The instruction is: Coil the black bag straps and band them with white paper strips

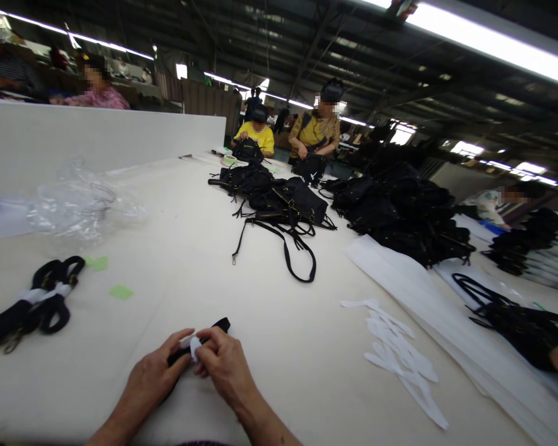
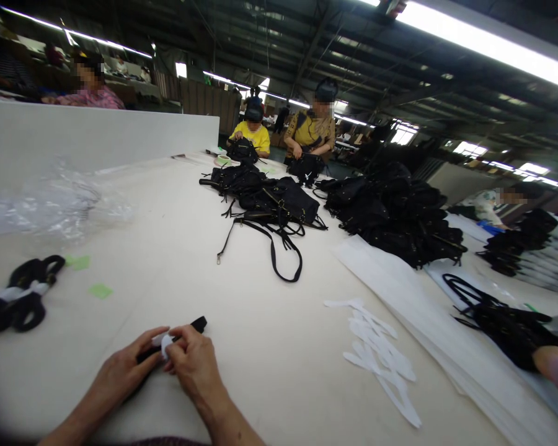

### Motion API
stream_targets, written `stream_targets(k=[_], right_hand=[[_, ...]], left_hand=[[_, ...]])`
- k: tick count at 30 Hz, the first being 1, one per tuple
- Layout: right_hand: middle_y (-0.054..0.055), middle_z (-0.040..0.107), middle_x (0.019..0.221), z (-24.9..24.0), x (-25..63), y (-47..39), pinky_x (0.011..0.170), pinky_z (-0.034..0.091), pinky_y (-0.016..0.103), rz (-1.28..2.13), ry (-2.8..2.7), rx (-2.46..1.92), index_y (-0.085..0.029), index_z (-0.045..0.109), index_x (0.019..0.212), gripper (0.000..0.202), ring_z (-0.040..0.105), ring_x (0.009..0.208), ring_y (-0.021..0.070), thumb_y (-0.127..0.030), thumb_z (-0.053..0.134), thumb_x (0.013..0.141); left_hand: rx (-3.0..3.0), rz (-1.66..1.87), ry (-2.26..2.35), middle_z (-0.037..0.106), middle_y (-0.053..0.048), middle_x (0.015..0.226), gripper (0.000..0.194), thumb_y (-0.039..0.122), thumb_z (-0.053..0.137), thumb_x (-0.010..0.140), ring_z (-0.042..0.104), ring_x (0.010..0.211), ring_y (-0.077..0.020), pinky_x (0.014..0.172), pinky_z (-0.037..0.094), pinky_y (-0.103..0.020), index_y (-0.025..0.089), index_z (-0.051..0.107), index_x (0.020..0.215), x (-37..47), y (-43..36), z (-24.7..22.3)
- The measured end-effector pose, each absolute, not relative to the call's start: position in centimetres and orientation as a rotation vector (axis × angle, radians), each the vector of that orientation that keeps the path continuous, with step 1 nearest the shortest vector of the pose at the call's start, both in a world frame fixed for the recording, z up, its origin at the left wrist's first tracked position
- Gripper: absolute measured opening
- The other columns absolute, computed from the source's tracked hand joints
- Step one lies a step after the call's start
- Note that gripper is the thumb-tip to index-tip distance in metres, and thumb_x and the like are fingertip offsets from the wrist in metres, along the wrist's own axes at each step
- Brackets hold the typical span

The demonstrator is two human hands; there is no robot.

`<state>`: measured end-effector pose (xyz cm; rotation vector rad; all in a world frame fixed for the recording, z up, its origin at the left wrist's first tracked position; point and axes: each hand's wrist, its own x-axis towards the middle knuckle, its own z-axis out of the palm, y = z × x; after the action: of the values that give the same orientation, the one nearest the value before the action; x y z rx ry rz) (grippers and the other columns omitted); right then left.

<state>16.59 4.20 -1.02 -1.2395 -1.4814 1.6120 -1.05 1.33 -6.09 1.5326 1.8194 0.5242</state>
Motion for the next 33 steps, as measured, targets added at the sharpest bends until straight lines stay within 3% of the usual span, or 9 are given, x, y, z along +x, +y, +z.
stream_targets(k=[7, 13, 29, 33], right_hand=[[-0.003, 0.062, 0.056, -2.0, 15.7, 4.9, 0.046, 0.044, 0.018, 1.543, -1.579, -1.450, -0.019, 0.069, 0.080, 0.010, 0.061, 0.049, 0.0117, -0.018, 0.060, 0.077], [0.000, 0.068, 0.060, -1.6, 15.6, 5.5, 0.048, 0.044, 0.018, 1.391, -1.694, -1.610, -0.020, 0.071, 0.077, 0.013, 0.065, 0.053, 0.0128, -0.021, 0.059, 0.076], [0.001, 0.070, 0.063, -3.0, 15.3, 5.7, 0.050, 0.045, 0.019, 1.473, -1.601, -1.571, -0.019, 0.068, 0.077, 0.014, 0.065, 0.053, 0.0134, -0.022, 0.055, 0.076], [0.001, 0.070, 0.063, -3.1, 14.8, 5.8, 0.051, 0.045, 0.019, 1.405, -1.678, -1.588, -0.019, 0.067, 0.077, 0.013, 0.067, 0.056, 0.0140, -0.020, 0.054, 0.077]], left_hand=[[1.659, 0.518, 1.828, 0.072, 0.002, 0.117, 0.040, 0.040, 0.046, 0.091, 0.070, 0.100, -0.0236, 0.090, 0.050, -0.035, 0.036, 0.051, 0.131, -1.1, 1.0, -6.8], [1.721, 0.513, 1.869, 0.073, 0.002, 0.114, 0.039, 0.040, 0.044, 0.093, 0.070, 0.096, -0.0229, 0.083, 0.050, -0.032, 0.037, 0.051, 0.132, -0.8, 0.6, -6.6], [1.888, 0.594, 1.894, 0.073, -0.003, 0.104, 0.044, 0.036, 0.042, 0.095, 0.067, 0.086, -0.0214, 0.078, 0.049, -0.033, 0.033, 0.047, 0.139, -0.5, -0.2, -7.6], [1.917, 0.583, 1.927, 0.073, -0.002, 0.090, 0.045, 0.035, 0.041, 0.095, 0.066, 0.079, -0.0214, 0.073, 0.049, -0.031, 0.033, 0.049, 0.139, -0.4, -0.3, -7.3]])
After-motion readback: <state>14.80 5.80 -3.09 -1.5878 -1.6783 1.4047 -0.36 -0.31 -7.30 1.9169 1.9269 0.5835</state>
